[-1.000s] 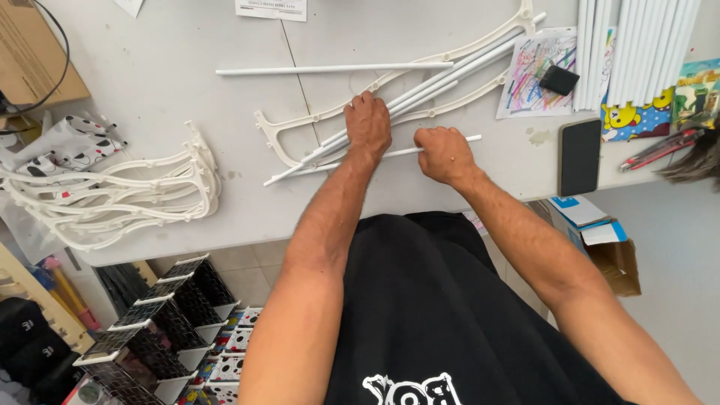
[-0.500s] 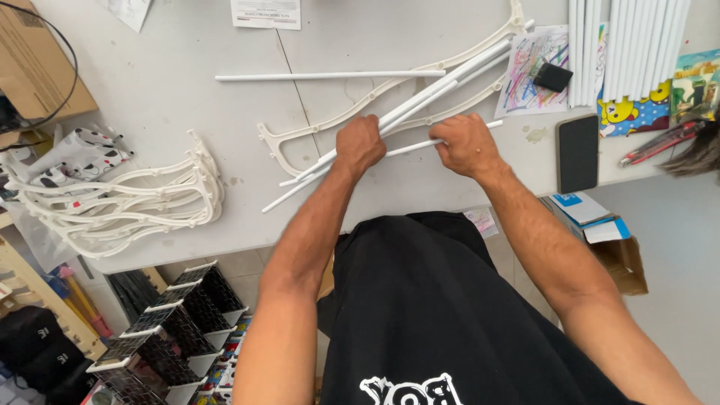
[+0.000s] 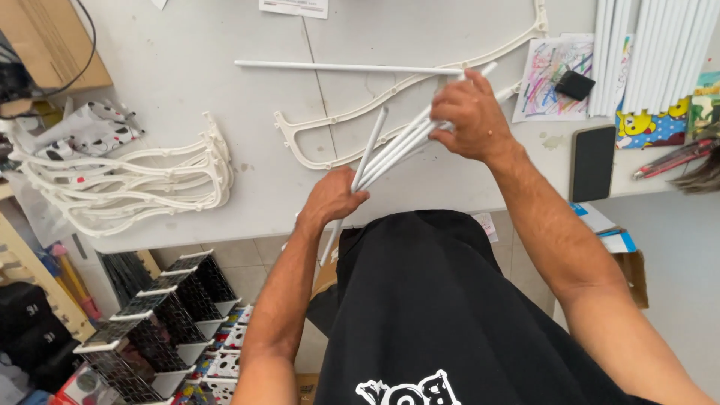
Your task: Assembling a plastic and metal shoe rack by inserting support rods into the side frames.
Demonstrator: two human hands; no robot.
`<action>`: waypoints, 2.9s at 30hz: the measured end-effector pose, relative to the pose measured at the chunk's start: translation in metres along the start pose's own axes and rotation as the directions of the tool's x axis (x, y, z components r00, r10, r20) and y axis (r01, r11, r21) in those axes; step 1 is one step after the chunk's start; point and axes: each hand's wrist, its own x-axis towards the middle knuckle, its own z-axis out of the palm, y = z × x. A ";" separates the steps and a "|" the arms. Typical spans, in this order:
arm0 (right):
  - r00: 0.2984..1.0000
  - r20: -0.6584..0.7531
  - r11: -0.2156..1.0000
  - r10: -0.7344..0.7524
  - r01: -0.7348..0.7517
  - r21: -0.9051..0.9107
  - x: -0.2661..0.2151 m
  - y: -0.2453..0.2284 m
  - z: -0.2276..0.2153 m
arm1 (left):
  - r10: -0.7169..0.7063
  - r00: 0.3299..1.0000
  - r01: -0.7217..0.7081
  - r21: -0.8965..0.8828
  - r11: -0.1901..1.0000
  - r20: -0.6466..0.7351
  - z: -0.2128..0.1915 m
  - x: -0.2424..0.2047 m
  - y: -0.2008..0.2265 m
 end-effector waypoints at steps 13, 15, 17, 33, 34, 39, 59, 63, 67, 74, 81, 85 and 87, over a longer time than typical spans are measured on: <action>0.884 0.260 0.899 0.389 -0.303 -0.317 0.063 0.058 0.124 | -0.139 0.814 -0.350 -0.666 0.659 -0.565 0.026 -0.092 -0.104; 0.908 0.224 0.896 0.354 -0.260 -0.359 0.064 0.066 0.133 | -0.164 0.690 -0.565 -0.666 0.487 -0.705 0.011 -0.098 -0.095; 0.919 0.203 0.900 0.338 -0.253 -0.356 0.068 0.062 0.127 | -0.159 0.680 -0.642 -0.686 0.341 -0.716 0.006 -0.089 -0.104; 0.800 0.407 0.457 0.441 -0.590 0.665 -0.041 -0.215 0.088 | 0.018 0.707 -0.703 -0.706 -0.087 -0.707 0.093 -0.032 -0.123; 0.804 0.393 0.465 0.446 -0.584 0.666 -0.038 -0.236 0.097 | 0.031 0.701 -0.708 -0.701 -0.090 -0.712 0.083 -0.036 -0.124; 0.825 0.347 0.413 0.447 -0.534 0.738 -0.013 -0.281 0.143 | -0.029 0.629 -0.775 -0.630 0.048 -0.777 0.014 -0.054 -0.114; 0.861 0.320 0.315 0.394 -0.454 0.833 -0.067 -0.362 0.115 | 0.273 0.806 -0.588 -0.758 0.281 -0.525 0.074 -0.123 -0.090; 0.832 0.205 0.443 0.516 -0.464 0.767 -0.056 -0.346 0.081 | 0.339 0.772 -0.636 -0.661 0.398 -0.538 0.042 -0.137 -0.049; 0.747 0.153 0.416 0.647 -0.514 0.750 -0.075 -0.305 0.080 | 0.342 0.790 -0.612 -0.626 0.483 -0.509 0.048 -0.123 0.004; 0.442 0.003 0.308 0.897 -0.628 0.715 -0.115 -0.182 0.052 | 0.543 0.747 -0.663 -0.495 0.562 -0.384 0.052 -0.090 0.074; 0.188 0.043 0.102 0.981 -0.698 0.708 -0.143 -0.002 0.048 | 0.346 0.928 -0.371 -0.463 0.805 -0.141 0.077 -0.052 0.074; 0.143 0.037 0.073 0.989 -0.693 0.717 -0.144 0.086 0.072 | 0.189 0.974 -0.228 -0.503 0.834 -0.128 0.081 -0.040 0.078; 0.093 -0.005 0.083 0.996 -0.856 0.511 -0.143 0.119 0.083 | 0.071 0.973 -0.189 -0.580 0.793 -0.220 0.070 -0.051 0.091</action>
